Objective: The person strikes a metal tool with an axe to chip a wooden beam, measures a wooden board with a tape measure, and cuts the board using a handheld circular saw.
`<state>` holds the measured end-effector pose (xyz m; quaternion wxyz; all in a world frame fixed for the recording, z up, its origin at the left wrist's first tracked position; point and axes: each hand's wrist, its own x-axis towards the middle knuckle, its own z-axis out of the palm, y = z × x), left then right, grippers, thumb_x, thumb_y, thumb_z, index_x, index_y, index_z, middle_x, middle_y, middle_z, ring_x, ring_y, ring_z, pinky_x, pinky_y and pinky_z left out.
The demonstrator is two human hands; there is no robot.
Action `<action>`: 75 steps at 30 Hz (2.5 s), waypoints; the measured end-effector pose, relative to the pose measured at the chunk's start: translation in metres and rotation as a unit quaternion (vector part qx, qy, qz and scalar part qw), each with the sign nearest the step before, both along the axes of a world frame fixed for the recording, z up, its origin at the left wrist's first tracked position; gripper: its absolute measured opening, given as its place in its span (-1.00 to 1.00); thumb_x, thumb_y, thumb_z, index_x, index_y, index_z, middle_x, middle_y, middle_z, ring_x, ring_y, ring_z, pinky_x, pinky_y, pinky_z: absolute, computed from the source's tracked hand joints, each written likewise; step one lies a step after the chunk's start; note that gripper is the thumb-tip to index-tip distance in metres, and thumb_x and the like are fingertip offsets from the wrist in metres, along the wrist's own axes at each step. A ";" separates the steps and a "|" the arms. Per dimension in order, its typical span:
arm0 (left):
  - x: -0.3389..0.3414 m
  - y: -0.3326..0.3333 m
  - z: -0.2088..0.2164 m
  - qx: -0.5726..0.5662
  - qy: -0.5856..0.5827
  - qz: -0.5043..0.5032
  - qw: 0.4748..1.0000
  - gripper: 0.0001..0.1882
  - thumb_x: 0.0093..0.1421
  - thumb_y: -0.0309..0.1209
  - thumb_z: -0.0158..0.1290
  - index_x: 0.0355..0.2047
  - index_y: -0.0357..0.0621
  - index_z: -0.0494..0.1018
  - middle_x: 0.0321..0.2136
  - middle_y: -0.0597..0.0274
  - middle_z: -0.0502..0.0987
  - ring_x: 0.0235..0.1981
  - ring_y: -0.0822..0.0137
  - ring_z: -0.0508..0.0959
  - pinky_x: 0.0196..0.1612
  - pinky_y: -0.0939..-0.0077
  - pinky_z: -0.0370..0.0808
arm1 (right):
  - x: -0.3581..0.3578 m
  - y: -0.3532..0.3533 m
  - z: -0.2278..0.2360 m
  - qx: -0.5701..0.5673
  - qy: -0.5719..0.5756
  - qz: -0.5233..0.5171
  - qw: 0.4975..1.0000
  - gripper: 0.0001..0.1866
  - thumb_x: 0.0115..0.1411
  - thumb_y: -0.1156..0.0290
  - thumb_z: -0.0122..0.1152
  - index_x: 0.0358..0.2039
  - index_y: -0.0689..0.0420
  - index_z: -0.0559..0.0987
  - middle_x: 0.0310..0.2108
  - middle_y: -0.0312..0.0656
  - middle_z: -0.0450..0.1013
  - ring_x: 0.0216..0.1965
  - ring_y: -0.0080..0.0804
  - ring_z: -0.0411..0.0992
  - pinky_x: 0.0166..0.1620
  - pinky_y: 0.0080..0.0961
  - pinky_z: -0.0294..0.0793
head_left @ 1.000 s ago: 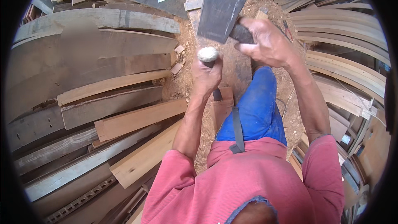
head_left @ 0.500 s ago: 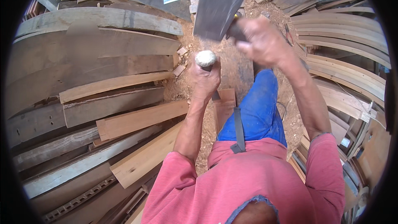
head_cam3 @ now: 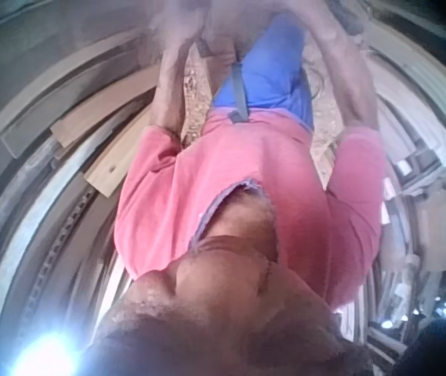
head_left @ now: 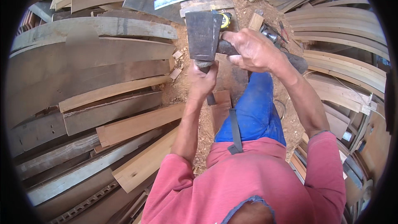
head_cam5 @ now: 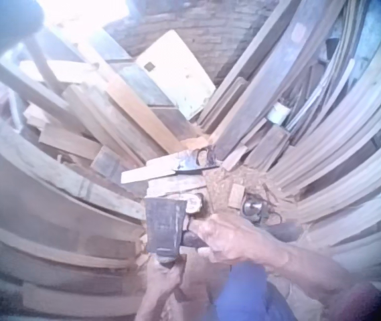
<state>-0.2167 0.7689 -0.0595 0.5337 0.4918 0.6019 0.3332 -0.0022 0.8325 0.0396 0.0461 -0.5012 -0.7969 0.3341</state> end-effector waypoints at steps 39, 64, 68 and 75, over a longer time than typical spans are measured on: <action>0.035 -0.008 0.004 0.019 -0.078 0.042 0.996 -0.80 0.31 -0.45 0.20 -0.46 -0.14 0.45 -0.65 0.41 0.47 -0.63 0.54 0.47 -0.56 0.52 0.38 | 0.028 -0.009 0.010 -0.049 0.124 -0.092 0.987 -0.59 0.07 0.39 0.38 -0.06 0.27 0.59 -0.42 -0.10 0.50 -0.36 -0.31 0.51 -0.20 -0.31 0.51; 0.046 -0.007 -0.022 0.032 -0.038 0.050 0.998 -0.80 0.32 -0.41 0.22 -0.43 -0.12 0.45 -0.64 0.44 0.45 -0.63 0.58 0.42 -0.56 0.56 0.34 | 0.027 0.034 0.012 0.052 0.132 -0.079 0.987 -0.72 0.02 0.51 0.26 -0.22 0.30 0.55 -0.45 -0.04 0.53 -0.40 -0.23 0.55 -0.22 -0.26 0.64; 0.042 -0.011 -0.013 0.030 -0.075 0.062 0.995 -0.78 0.30 -0.41 0.20 -0.47 -0.11 0.44 -0.67 0.44 0.43 -0.65 0.57 0.41 -0.58 0.55 0.33 | 0.014 0.019 0.009 -0.104 -0.116 0.033 0.987 -0.67 0.05 0.50 0.27 -0.13 0.27 0.54 -0.45 -0.08 0.48 -0.42 -0.27 0.52 -0.26 -0.38 0.63; 0.053 -0.007 -0.026 0.028 -0.049 0.031 0.998 -0.83 0.29 -0.43 0.19 -0.42 -0.10 0.44 -0.67 0.45 0.44 -0.66 0.57 0.40 -0.59 0.52 0.32 | 0.035 0.007 -0.029 -0.001 -0.001 -0.042 0.999 -0.56 0.07 0.44 0.32 -0.03 0.37 0.57 -0.23 0.16 0.59 -0.15 -0.02 0.61 0.05 -0.14 0.61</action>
